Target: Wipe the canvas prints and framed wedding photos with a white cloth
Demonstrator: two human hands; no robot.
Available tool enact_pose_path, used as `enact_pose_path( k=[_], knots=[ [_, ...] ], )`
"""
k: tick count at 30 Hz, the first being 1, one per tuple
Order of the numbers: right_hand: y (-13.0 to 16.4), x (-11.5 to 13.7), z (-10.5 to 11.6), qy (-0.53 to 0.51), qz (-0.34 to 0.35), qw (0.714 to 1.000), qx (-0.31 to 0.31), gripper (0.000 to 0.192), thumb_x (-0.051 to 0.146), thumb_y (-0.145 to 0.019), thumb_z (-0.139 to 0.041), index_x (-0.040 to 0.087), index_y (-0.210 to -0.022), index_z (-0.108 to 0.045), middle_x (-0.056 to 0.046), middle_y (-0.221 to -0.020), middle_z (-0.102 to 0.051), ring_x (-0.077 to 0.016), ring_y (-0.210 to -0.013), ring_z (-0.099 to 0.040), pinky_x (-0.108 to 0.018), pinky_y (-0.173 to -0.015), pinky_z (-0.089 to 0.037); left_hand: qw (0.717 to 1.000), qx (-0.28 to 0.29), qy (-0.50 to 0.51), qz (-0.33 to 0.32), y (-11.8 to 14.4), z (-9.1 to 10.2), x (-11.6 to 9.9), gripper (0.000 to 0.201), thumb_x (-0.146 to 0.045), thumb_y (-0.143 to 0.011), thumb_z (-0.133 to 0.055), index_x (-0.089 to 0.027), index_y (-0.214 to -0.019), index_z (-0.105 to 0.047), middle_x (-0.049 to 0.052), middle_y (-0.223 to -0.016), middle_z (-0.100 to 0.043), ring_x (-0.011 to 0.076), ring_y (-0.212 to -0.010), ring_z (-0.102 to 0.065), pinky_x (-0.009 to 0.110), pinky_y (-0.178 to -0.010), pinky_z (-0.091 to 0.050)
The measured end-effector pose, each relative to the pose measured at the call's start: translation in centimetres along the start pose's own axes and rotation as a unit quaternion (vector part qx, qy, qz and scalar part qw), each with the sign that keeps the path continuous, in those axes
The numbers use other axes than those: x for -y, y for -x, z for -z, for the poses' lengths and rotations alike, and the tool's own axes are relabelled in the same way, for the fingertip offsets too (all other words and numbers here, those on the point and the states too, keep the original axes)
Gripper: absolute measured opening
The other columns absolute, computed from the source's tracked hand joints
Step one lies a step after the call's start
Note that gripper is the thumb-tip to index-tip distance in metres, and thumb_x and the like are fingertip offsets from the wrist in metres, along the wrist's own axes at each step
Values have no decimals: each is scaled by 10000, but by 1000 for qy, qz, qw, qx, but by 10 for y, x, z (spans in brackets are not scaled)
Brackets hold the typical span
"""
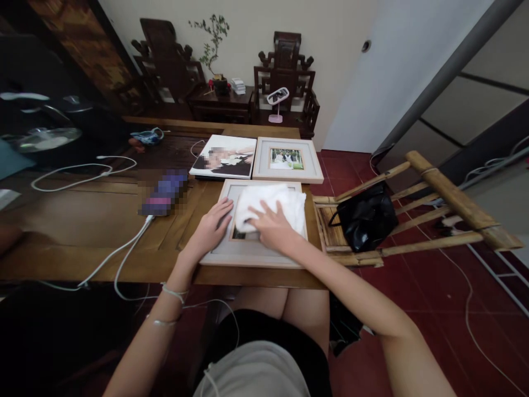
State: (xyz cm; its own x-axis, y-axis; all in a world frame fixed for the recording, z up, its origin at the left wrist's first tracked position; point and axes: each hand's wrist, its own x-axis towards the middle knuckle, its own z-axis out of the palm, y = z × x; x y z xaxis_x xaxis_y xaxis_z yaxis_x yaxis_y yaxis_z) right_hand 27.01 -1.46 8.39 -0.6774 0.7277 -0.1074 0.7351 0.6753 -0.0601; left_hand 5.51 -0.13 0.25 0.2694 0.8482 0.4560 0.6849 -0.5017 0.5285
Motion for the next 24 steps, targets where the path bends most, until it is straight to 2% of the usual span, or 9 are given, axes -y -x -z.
enact_pose_path(
  k=[2, 4, 8, 13, 17, 19, 21, 24],
  knots=[
    [-22, -20, -2, 53, -17, 998, -36, 596, -28, -747, -468, 195, -1288, -583, -65, -1546, -336, -374, -1438, -191, -683, -1104, -160, 1000, -1, 1, -4, 0, -1, 1, 394, -219, -945, -413, -66, -1270, -575, 184, -1336, -579, 277, -1351, -438, 503, -1132, -359],
    [-39, -33, -2, 86, -14, 994, -60, 538, -8, -774, -489, 171, -1270, -593, -71, -1553, -323, -379, -1439, -178, -658, -1116, -169, 1000, 2, 2, -6, 0, -1, 1, 392, -219, -947, -411, -90, -1280, -571, 173, -1342, -577, 277, -1357, -431, 520, -1123, -364],
    [-49, -28, 0, 91, -14, 995, -47, 518, -3, -794, -473, 144, -1279, -580, -99, -1555, -313, -422, -1419, -199, -675, -1068, -253, 1000, -4, 8, -4, 0, 0, 2, 383, -230, -946, -416, -105, -1267, -583, 161, -1335, -587, 273, -1344, -450, 522, -1119, -370],
    [-13, 13, 7, 28, 5, 999, 28, 569, -13, -767, -440, 179, -1283, -581, -116, -1499, -410, -414, -1359, -335, -649, -995, -372, 1000, -5, 9, -2, 0, -1, 3, 375, -228, -941, -416, -106, -1247, -595, 158, -1333, -590, 274, -1337, -459, 531, -1115, -374],
    [29, 42, 28, -38, 91, 993, 72, 467, 12, -768, -436, 167, -1149, -656, -127, -1342, -575, -349, -1158, -557, -498, -858, -514, 1000, -8, 8, 5, 0, -1, 1, 381, -217, -937, -407, -75, -1237, -594, 177, -1336, -581, 274, -1340, -453, 518, -1124, -364],
    [43, 53, 39, -68, 129, 985, 96, 424, 30, -772, -459, 173, -1107, -675, -123, -1202, -656, -297, -1013, -633, -420, -791, -535, 1000, -10, 13, 7, 0, 0, 0, 377, -219, -938, -407, -80, -1234, -595, 176, -1339, -580, 270, -1344, -449, 521, -1126, -358],
    [50, 61, 46, -80, 147, 981, 103, 406, 36, -763, -488, 190, -1082, -688, -108, -1136, -686, -274, -981, -645, -383, -786, -530, 1000, -8, 18, 13, 0, 1, -2, 375, -236, -943, -408, -89, -1231, -597, 167, -1341, -580, 267, -1347, -446, 522, -1128, -353],
    [45, 65, 39, -79, 139, 985, 73, 458, 22, -737, -505, 199, -1123, -678, -99, -1286, -625, -321, -1149, -573, -440, -868, -512, 999, -2, 32, 30, -1, 3, -5, 399, -285, -968, -371, -79, -1218, -605, 169, -1328, -590, 260, -1341, -455, 494, -1141, -342]
  ],
)
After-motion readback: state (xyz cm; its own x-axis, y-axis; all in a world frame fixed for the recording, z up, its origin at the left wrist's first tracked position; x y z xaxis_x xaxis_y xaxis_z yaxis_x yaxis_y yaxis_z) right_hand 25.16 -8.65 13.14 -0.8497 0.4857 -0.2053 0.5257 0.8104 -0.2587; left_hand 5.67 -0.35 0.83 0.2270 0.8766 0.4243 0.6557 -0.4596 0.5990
